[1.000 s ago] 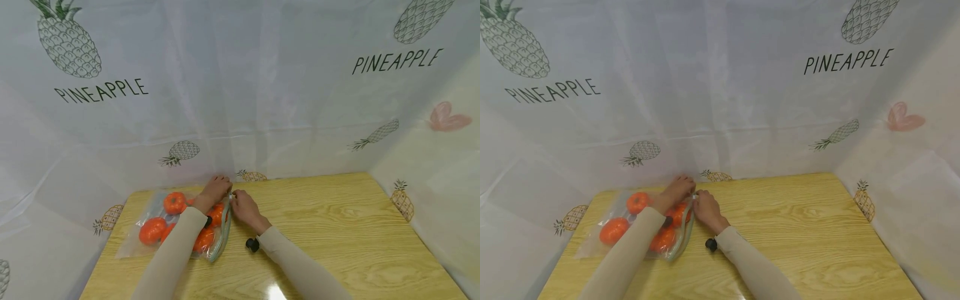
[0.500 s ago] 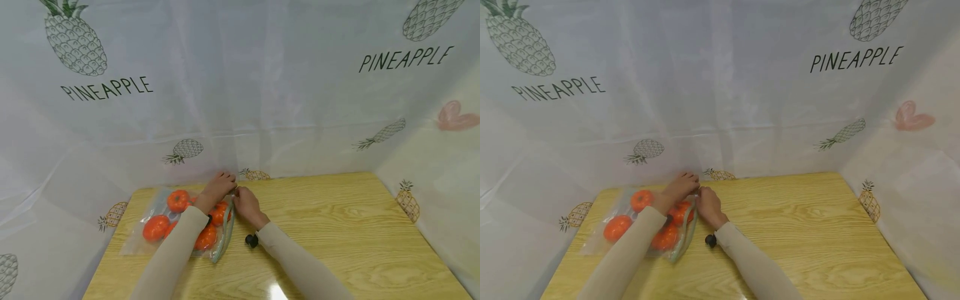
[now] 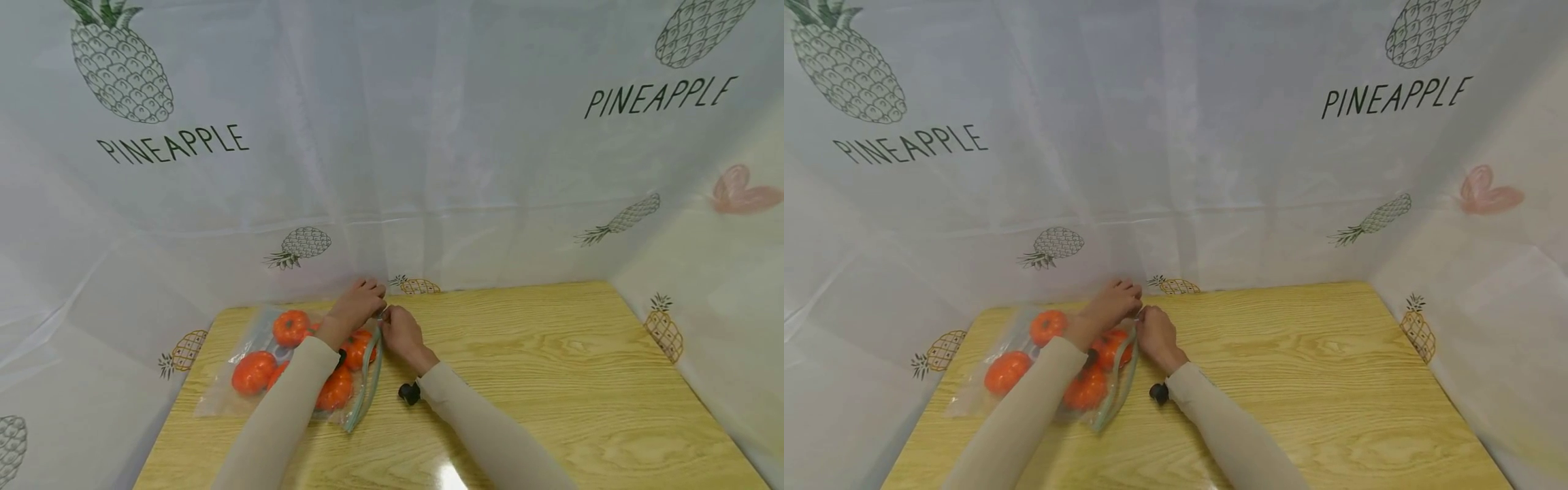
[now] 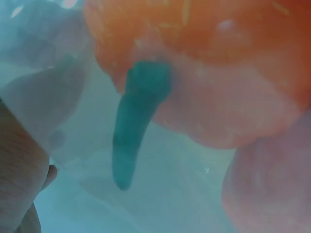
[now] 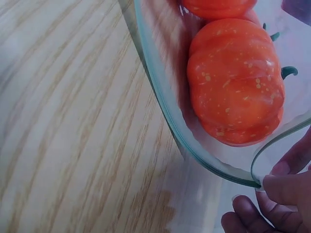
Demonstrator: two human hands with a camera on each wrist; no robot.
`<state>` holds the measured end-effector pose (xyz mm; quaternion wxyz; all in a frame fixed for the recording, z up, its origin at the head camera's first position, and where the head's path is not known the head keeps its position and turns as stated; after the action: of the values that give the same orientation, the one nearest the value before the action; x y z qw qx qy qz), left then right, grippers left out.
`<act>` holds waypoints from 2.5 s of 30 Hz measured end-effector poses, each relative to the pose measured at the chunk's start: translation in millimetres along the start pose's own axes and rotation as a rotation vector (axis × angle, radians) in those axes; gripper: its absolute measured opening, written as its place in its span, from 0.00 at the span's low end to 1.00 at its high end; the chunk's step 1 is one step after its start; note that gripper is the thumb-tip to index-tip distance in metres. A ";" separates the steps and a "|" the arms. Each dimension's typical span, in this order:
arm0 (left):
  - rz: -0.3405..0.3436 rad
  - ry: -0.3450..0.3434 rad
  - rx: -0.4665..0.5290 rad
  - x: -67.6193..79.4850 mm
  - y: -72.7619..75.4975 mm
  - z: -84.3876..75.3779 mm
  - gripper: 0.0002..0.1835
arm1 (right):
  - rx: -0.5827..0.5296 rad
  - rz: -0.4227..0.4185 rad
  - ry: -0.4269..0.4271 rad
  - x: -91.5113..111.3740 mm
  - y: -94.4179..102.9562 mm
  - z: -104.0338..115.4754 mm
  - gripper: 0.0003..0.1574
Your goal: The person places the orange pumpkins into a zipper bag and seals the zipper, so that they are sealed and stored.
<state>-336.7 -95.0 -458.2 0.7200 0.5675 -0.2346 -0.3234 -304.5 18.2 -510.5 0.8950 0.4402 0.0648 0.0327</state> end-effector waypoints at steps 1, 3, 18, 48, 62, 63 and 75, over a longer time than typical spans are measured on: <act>-0.002 -0.001 -0.009 0.2 0.0 0.3 0.04 | 0.000 -0.001 -0.002 0.5 -0.1 0.4 0.07; -0.007 0.000 -0.013 0.6 0.0 1.3 0.04 | 0.005 0.000 -0.006 1.2 -0.7 1.0 0.08; -0.073 0.046 0.050 6.1 3.3 15.5 0.08 | -0.052 0.071 -0.048 10.0 -5.9 3.6 0.09; -0.115 0.121 0.097 14.0 1.1 26.0 0.11 | -0.226 0.254 -0.041 52.0 -1.1 4.5 0.13; -0.144 0.159 0.022 15.4 1.6 25.9 0.06 | -0.276 0.299 -0.028 80.2 -2.0 3.6 0.11; -0.142 0.160 0.018 15.3 2.0 25.9 0.06 | -0.276 0.301 -0.029 82.4 -1.6 4.1 0.10; -0.138 0.169 0.026 14.8 6.1 25.5 0.06 | -0.309 0.323 0.005 110.5 -3.2 4.6 0.11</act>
<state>-343.4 -121.9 -446.5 0.7058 0.6167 -0.1375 -0.3202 -194.5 25.4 -519.9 0.9347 0.3024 -0.0103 0.1863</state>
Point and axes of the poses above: each hand's wrist, its own x-axis away from the middle knuckle, its own y-axis out of the back of the hand, z = x × y, the point moved 3 cm from there along -x, towards the middle knuckle, and after that the axes turned 10 degrees about x, right-handed, at the moved point
